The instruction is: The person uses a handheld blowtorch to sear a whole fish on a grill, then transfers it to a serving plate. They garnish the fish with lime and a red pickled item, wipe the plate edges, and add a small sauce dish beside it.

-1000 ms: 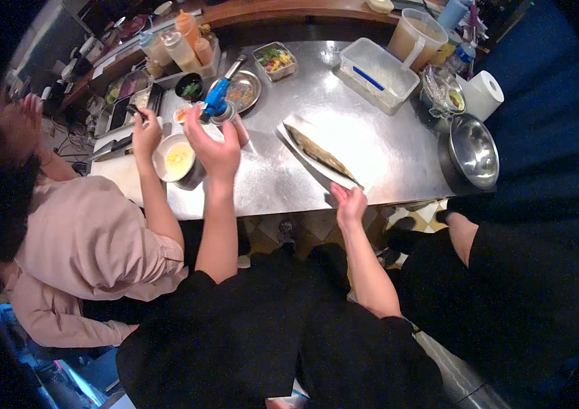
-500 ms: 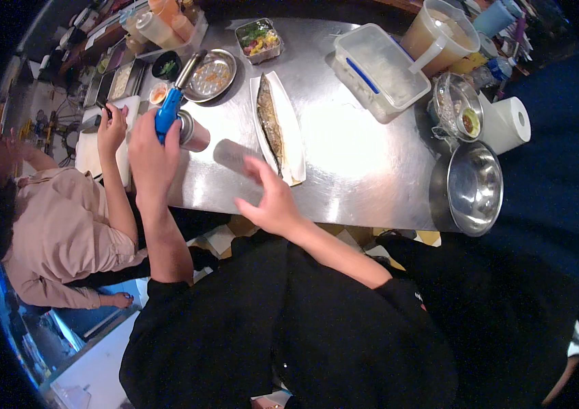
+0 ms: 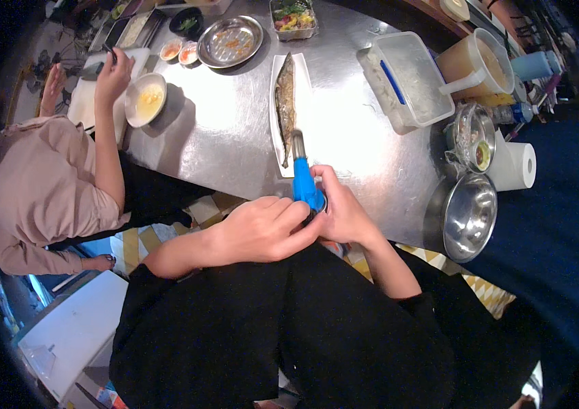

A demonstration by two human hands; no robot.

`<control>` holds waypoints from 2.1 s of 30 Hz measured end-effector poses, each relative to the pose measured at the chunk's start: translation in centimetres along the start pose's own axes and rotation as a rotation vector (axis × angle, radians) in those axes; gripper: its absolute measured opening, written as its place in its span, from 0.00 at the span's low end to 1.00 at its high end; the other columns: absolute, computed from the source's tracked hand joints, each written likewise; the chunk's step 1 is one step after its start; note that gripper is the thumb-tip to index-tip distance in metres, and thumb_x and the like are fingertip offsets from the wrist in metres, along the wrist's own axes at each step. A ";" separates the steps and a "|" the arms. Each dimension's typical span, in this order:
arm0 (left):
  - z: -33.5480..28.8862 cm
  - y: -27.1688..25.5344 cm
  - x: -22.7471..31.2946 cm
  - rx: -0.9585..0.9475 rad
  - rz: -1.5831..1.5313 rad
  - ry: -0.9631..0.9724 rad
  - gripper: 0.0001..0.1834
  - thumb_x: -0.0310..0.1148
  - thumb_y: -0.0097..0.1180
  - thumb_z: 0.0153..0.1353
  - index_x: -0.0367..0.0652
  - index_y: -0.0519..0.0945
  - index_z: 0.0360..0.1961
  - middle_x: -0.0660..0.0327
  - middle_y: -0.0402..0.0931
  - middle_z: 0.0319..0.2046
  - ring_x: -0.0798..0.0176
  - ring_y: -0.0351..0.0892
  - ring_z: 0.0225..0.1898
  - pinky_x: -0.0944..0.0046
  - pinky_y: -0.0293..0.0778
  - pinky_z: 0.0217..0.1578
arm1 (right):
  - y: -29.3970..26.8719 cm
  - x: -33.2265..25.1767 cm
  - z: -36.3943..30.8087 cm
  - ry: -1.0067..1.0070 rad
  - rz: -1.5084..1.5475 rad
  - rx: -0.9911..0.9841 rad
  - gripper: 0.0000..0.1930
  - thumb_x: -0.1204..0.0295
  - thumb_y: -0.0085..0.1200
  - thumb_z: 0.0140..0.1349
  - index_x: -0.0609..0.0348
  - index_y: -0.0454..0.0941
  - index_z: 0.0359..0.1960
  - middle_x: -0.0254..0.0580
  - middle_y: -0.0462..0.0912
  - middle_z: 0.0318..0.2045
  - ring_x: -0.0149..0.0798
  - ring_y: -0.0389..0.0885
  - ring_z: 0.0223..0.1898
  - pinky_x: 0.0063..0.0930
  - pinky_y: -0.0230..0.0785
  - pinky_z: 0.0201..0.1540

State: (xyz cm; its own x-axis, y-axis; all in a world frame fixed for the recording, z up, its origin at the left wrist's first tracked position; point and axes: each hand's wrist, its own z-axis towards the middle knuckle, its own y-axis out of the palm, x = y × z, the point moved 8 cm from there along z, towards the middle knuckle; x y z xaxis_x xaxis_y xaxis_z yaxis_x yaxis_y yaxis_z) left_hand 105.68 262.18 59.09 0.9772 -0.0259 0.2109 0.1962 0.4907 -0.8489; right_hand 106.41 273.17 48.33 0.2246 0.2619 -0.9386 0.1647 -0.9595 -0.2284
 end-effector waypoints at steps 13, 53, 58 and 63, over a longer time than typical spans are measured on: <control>-0.8 0.9 -0.2 0.332 -0.011 -0.047 0.05 0.29 0.58 0.44 0.40 0.75 0.23 0.67 0.63 0.16 0.73 0.68 0.13 0.70 0.61 0.13 | 1.4 0.9 -1.6 0.158 0.202 -0.167 0.34 0.76 0.60 0.50 0.57 0.59 0.60 0.36 0.71 0.42 0.29 0.69 0.45 0.26 0.65 0.49; -35.5 12.1 -4.2 -0.169 -0.591 -1.673 0.12 0.37 0.61 0.62 0.37 0.82 0.37 0.65 0.78 0.25 0.72 0.73 0.27 0.68 0.70 0.29 | -13.2 2.6 8.2 -0.027 0.921 -0.084 0.27 0.57 0.49 0.63 0.63 0.68 0.59 0.57 0.81 0.38 0.49 0.85 0.33 0.36 0.81 0.36; -26.7 9.6 -4.8 -0.324 -0.580 -1.425 0.13 0.37 0.63 0.59 0.38 0.81 0.39 0.59 0.79 0.26 0.68 0.77 0.27 0.66 0.73 0.30 | -11.9 3.5 4.6 -0.004 1.093 -0.165 0.24 0.60 0.49 0.64 0.63 0.67 0.56 0.60 0.81 0.38 0.55 0.85 0.36 0.41 0.79 0.38; -9.2 3.6 -3.3 -0.207 -0.619 -0.814 0.12 0.30 0.65 0.55 0.39 0.81 0.39 0.58 0.77 0.26 0.63 0.77 0.26 0.66 0.72 0.28 | -9.8 3.9 0.0 0.008 1.089 -0.205 0.26 0.60 0.51 0.62 0.63 0.65 0.58 0.62 0.81 0.38 0.54 0.85 0.36 0.41 0.80 0.39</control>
State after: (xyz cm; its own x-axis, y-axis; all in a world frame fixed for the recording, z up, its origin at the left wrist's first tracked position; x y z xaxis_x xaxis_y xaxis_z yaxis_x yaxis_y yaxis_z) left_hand 103.91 256.03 50.85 0.3661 0.4108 0.8350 0.7293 0.4306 -0.5317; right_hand 105.66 283.64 46.91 0.3526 -0.7098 -0.6098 0.0311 -0.6424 0.7657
